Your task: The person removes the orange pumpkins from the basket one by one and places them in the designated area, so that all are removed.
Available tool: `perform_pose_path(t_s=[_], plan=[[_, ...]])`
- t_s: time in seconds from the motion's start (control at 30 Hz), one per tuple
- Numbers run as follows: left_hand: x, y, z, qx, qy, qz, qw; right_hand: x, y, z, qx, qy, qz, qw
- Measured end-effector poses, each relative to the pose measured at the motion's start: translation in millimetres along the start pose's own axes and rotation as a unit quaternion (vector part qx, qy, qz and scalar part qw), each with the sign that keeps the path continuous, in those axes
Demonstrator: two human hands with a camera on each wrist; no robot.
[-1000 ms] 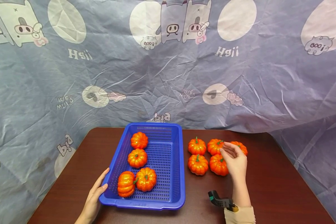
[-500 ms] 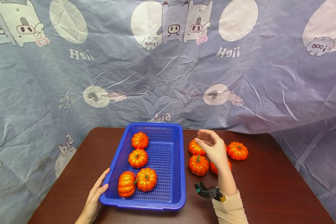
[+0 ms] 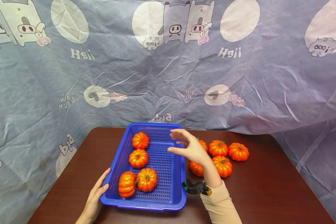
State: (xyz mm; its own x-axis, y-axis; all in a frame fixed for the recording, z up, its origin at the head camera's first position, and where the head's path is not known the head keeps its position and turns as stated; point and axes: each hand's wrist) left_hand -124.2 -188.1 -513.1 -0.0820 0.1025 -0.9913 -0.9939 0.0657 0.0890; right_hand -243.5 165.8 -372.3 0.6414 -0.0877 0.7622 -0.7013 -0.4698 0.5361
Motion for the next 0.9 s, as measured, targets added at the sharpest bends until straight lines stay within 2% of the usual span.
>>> perform_pose_path(t_s=[0.23,0.37,0.5,0.77,0.9], plan=[[1.0,-0.3,-0.6,0.005,0.001,-0.004,1.0000,-7,11.4,24,0.113,0.029,0.005,0.9932],[1.3,-0.8,-0.1,-0.001,0.000,-0.004,1.0000,-14,15.4,35,0.165,0.048,0.013,0.9851],[1.3,-1.1,0.1,-0.005,0.002,-0.003,1.0000,-18,19.3,43,0.220,0.033,0.013,0.9749],[0.8,-1.5,-0.8,0.012,0.004,-0.003,0.9999,-28,25.9,60,0.290,0.016,0.027,0.9566],[0.6,-0.7,-0.6,0.008,0.005,0.004,0.9999,-33,28.5,68,0.326,0.024,0.034,0.9445]])
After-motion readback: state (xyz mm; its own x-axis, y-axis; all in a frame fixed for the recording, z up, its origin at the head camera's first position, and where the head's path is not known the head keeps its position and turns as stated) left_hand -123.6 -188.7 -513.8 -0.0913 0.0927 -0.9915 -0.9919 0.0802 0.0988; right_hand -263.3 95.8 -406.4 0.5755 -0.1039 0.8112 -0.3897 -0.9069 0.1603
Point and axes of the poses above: each hand's wrist, its own y-axis towards the middle knuckle, its own z-axis out of the palm, x = y × z, and after that the axes turned 10 degrees about -z, right-handed
